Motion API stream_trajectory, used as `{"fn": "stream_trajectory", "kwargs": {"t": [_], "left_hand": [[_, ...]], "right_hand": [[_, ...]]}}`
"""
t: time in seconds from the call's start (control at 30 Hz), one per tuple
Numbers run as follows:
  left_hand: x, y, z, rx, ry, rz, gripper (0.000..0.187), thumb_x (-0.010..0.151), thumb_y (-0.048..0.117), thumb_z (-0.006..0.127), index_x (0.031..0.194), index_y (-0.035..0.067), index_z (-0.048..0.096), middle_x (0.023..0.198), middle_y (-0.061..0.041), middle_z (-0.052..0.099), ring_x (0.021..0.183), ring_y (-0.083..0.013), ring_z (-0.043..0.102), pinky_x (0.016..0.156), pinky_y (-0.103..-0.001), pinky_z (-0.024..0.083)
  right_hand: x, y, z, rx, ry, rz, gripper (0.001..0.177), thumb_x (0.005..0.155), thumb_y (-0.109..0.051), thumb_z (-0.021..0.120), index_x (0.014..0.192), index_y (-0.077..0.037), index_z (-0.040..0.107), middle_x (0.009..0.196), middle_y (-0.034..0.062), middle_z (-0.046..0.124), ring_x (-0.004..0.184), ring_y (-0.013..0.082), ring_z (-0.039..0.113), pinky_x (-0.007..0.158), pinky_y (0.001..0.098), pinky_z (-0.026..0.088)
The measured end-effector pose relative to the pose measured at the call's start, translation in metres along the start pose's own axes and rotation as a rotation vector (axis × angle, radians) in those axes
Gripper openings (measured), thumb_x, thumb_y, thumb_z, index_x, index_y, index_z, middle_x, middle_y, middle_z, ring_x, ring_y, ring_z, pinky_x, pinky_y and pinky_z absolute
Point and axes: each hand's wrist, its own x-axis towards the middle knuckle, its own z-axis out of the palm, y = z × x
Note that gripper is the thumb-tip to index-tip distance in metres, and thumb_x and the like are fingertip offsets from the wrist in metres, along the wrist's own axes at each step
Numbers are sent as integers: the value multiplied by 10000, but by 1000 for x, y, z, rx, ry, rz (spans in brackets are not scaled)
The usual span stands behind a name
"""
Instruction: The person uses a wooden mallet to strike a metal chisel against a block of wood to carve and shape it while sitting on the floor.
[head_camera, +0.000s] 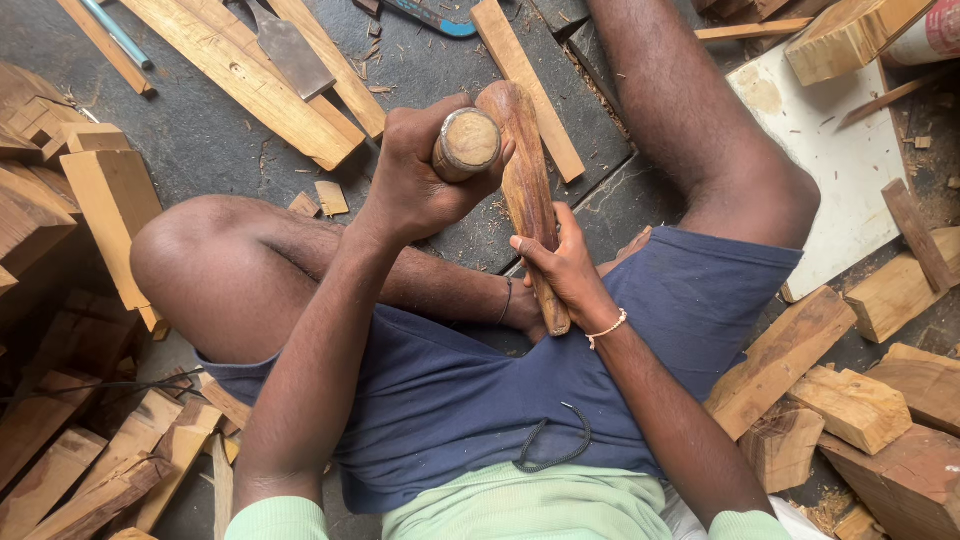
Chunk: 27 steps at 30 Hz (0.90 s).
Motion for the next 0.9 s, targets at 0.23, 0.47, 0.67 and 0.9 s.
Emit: {"fn": "stream_trajectory", "kwargs": {"t": [0.23,0.47,0.67,0.9], "left_hand": [[-5,-4,12,120,143,138,151,956,79,789,869,67,667,741,-49,703,651,-122,720,562,-264,552],[-1,23,-9,58,-15,8,222,963,89,796,850,45,611,719,-56,659,641,-130,679,584,-286,498],[-6,16,-11,88,-68,29,232,960,92,800,831,49,613,687,-40,657,641,-108,698,564,-257,521],[-7,12,-7,89,44,31,198,975,95,790,874,44,628,735,-47,676,670,-112,704,586,-258,508]], "right_hand": [[0,0,0,9,-11,-10,559,862,-269,769,1283,-45,478,890,48,590,665,88,618,485,245,554],[-1,-2,-2,-7,12,34,565,845,-248,770,1296,-59,487,834,52,591,598,99,595,463,244,523],[0,-1,-3,-20,-5,8,544,866,-249,770,1285,-49,486,847,36,601,641,75,618,478,241,552],[0,-1,-1,-38,7,-1,573,859,-256,769,1301,-36,480,855,53,598,627,87,616,473,243,547]]}}
